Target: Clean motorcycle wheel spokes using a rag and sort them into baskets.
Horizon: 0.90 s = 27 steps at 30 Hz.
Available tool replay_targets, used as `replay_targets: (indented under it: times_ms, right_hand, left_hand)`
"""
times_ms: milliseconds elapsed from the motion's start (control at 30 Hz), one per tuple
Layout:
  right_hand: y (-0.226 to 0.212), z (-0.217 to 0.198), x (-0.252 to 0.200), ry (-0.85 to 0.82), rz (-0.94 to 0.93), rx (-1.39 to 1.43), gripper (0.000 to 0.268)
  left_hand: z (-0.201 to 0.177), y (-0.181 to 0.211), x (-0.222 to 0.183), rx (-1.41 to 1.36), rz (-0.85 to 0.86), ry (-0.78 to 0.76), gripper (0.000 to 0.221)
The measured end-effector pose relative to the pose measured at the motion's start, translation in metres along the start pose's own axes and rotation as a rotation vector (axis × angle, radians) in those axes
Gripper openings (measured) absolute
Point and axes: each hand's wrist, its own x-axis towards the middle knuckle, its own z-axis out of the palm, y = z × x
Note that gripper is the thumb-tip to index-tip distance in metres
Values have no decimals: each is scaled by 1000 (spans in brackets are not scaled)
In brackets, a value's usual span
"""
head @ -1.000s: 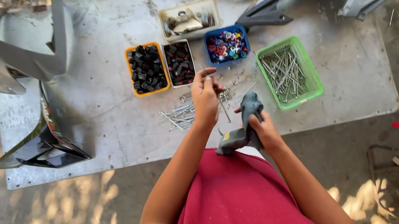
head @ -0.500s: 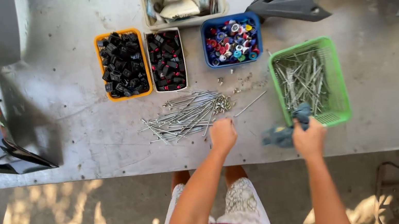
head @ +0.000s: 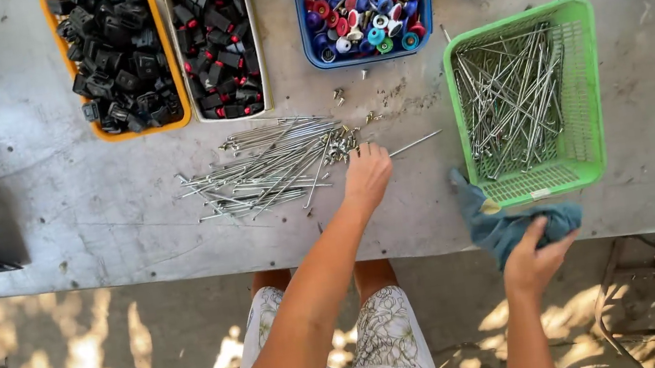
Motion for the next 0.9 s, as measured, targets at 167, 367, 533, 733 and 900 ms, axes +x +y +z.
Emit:
replay_targets:
  times_ms: [167, 367, 533, 733, 900]
  right_hand:
    - [-81, -27, -44, -218, 32, 228, 18]
    - [-177, -32, -87, -498, 120, 501, 32]
    - [-231, -23, -128, -666, 324, 874, 33]
    - [-307, -41, -126, -649, 249, 1077, 25]
    - [-371, -59, -116, -592, 227, 1050, 28]
  left_hand:
    - [-20, 0, -12, -424, -146, -293, 16]
    - [-165, -13, -77, -1529, -562, -136, 7]
    - [-319, -32, -125, -1845, -565, -97, 7]
    - [-395, -53, -168, -1565, -456, 13, 3]
    - [-400, -79, -162, -2021, -480, 1, 6]
